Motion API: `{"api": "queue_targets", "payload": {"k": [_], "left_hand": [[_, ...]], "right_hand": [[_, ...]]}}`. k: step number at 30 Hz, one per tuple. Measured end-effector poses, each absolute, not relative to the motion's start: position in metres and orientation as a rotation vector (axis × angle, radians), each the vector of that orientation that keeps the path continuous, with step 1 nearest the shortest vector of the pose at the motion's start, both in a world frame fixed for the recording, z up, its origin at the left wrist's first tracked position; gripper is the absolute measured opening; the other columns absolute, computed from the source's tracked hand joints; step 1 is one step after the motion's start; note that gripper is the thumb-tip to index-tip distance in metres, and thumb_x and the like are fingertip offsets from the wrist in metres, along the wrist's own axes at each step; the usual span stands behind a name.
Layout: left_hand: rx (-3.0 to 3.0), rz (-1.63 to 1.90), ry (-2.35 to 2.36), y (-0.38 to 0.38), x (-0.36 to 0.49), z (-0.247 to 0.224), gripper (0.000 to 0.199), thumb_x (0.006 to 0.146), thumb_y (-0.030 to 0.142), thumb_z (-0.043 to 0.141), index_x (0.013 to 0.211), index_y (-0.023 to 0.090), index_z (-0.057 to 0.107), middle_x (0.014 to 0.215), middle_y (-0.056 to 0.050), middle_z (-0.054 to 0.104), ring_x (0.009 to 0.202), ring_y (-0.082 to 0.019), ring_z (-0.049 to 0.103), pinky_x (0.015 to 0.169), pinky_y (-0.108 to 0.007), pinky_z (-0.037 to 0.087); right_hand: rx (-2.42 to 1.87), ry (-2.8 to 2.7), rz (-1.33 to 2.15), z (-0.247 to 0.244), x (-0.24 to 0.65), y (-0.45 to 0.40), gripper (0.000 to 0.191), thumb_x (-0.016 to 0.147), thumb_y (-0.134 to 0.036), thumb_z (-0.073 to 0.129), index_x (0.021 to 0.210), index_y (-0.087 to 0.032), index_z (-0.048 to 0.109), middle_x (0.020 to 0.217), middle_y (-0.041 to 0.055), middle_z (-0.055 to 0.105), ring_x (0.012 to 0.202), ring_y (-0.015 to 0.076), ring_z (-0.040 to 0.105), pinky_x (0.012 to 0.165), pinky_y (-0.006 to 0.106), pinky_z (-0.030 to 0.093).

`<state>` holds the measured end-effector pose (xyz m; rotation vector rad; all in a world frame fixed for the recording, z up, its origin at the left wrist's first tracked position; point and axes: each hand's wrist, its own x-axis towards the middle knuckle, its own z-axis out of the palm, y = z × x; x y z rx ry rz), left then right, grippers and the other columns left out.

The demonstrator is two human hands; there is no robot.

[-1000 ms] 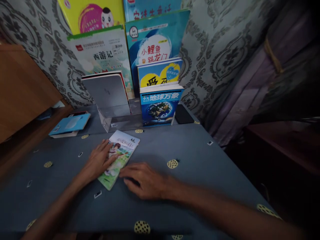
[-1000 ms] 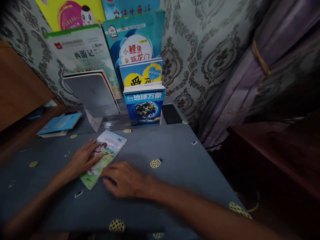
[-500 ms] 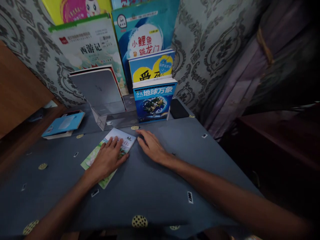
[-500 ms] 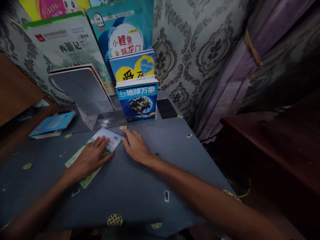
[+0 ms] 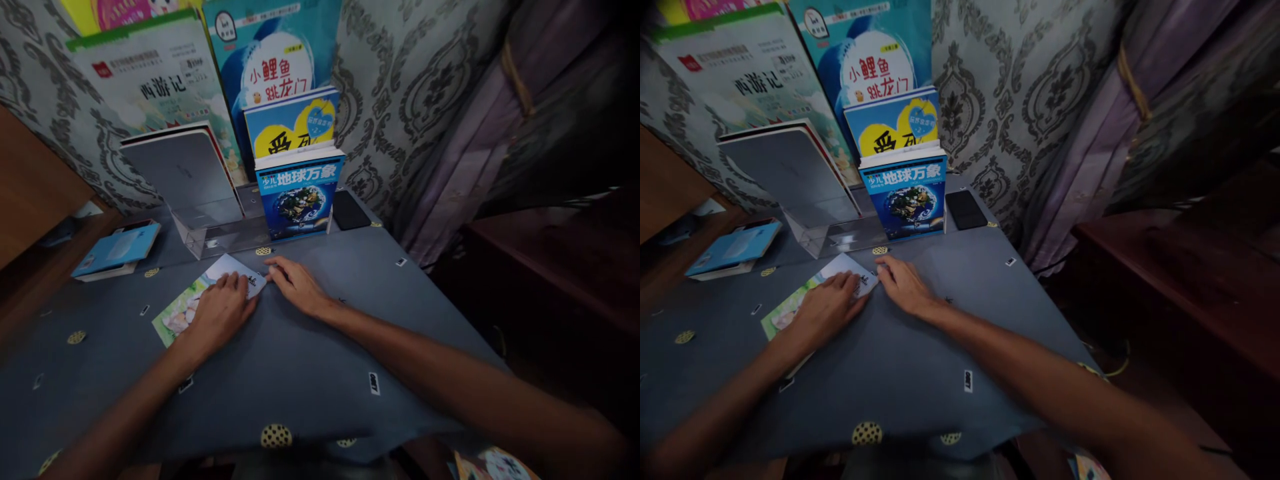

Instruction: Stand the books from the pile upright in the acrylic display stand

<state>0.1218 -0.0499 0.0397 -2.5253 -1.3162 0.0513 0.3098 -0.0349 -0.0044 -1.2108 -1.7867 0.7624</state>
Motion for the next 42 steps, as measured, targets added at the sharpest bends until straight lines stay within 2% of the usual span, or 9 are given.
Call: {"api": "queue_targets", "payload": {"k": [6,16,29,35,38,42], "left_hand": [[-2.52,0.327,-1.5,-0.05,0.138,0.054,0.032,0.1,0.033,0.04,0.109,0.011,0.062,0.107,-0.018,0.067,0.103,-0.031,0.067,0.074,-0.038,0.054],[-2.542,0.326,-1.538,-0.047,0.135,0.058,0.037,0.102,0.033,0.033,0.11,0.013,0.064,0.108,-0.016,0.069,0.1,-0.029,0.069,0.073,-0.036,0.052],[-2.551,0.324,-1.545,-0.048,0.137,0.059,0.04,0.103,0.032,0.03,0.113,0.011,0.063,0.11,-0.017,0.069,0.1,-0.03,0.069,0.075,-0.037,0.053],[-2.535,0.375,-1.564,-0.052,0.14,0.062,0.038,0.102,0.028,0.031,0.115,0.011,0.063,0.117,-0.016,0.068,0.108,-0.029,0.067,0.08,-0.036,0.053],[-2.542,0.361,-1.606,-0.05,0.137,0.066,0.039,0.102,0.027,0.031,0.118,0.014,0.063,0.121,-0.014,0.068,0.109,-0.028,0.067,0.083,-0.036,0.053],[-2.526,0.343,-1.739,-0.043,0.117,0.071,0.038,0.102,0.03,0.032,0.116,0.019,0.066,0.117,-0.011,0.071,0.105,-0.027,0.068,0.08,-0.035,0.052]], "right_hand": [[-1.227,-1.764,0.773,0.0,0.31,-0.036,0.028,0.1,-0.023,0.043,0.118,-0.016,0.064,0.093,0.0073,0.076,0.092,0.0204,0.07,0.086,0.034,0.047],[-1.192,-1.713,0.773,-0.001,0.31,-0.037,0.027,0.101,-0.023,0.043,0.118,-0.017,0.062,0.099,0.0071,0.076,0.094,0.0187,0.069,0.088,0.034,0.048],[-1.01,-1.831,0.58,0.002,0.309,-0.045,0.031,0.102,-0.023,0.039,0.126,-0.019,0.059,0.111,0.0074,0.072,0.113,0.0207,0.06,0.101,0.041,0.044],[-1.182,-1.987,0.561,-0.002,0.308,-0.041,0.028,0.102,-0.023,0.042,0.117,-0.019,0.065,0.102,0.0076,0.071,0.101,0.0212,0.062,0.094,0.038,0.046],[-1.246,-2.037,0.539,-0.003,0.307,-0.042,0.026,0.101,-0.02,0.044,0.111,-0.018,0.067,0.097,0.0077,0.071,0.094,0.0208,0.063,0.088,0.036,0.047],[-1.2,-2.173,0.38,-0.001,0.304,-0.049,0.02,0.099,-0.018,0.048,0.106,-0.017,0.066,0.093,0.0079,0.07,0.086,0.0199,0.062,0.084,0.034,0.046]]}}
